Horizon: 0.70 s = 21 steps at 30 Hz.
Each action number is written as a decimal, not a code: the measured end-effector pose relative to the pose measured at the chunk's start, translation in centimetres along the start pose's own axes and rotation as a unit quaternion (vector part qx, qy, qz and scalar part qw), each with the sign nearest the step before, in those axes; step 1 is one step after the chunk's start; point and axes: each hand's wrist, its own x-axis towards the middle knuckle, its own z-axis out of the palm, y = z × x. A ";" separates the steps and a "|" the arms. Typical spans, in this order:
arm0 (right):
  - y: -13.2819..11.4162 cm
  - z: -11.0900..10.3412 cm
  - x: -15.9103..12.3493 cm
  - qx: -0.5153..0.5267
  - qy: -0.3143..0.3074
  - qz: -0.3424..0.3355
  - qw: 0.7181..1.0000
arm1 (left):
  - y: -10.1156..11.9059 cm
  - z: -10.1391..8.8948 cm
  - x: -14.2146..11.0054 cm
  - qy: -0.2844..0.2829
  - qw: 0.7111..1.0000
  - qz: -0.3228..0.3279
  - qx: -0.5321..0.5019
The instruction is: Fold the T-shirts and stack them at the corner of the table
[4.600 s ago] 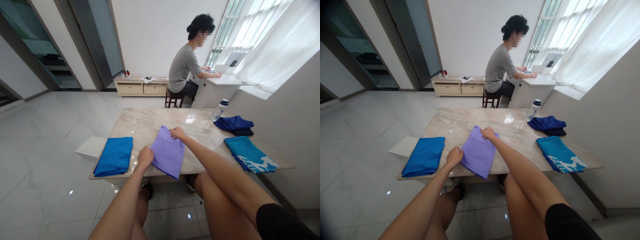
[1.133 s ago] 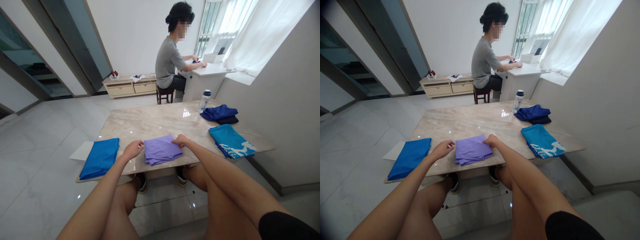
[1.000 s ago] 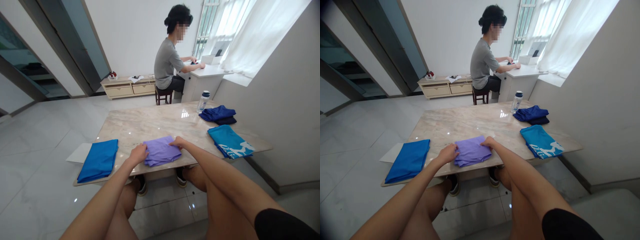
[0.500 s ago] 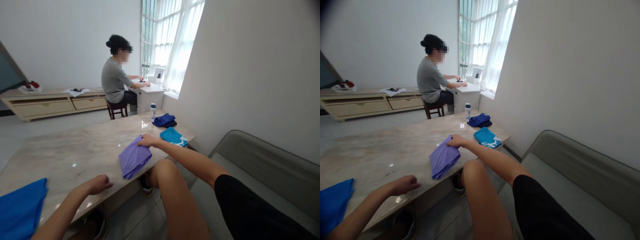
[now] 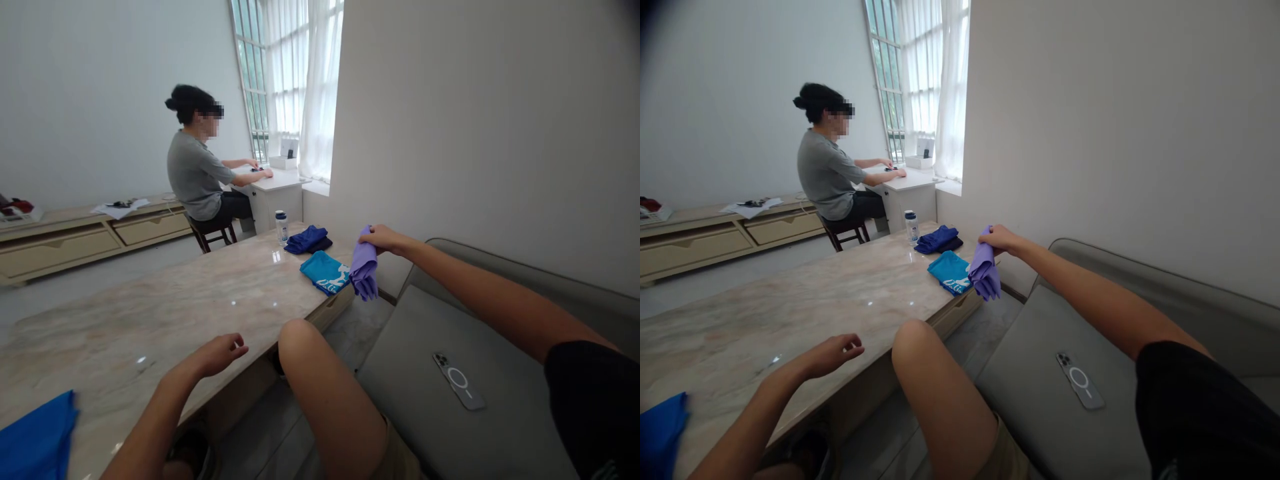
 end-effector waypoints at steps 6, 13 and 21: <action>0.7 2.1 4.0 0.103 0.052 -0.001 0.993 | -0.3 0.8 -0.4 -0.008 0.999 -0.028 0.017; 4.6 6.5 7.9 0.136 0.066 0.034 0.988 | -1.4 1.4 -1.0 -0.036 0.996 -0.064 0.054; 21.1 10.7 0.4 0.015 -0.013 0.134 0.991 | -0.2 1.1 -2.3 -0.064 0.992 -0.086 0.072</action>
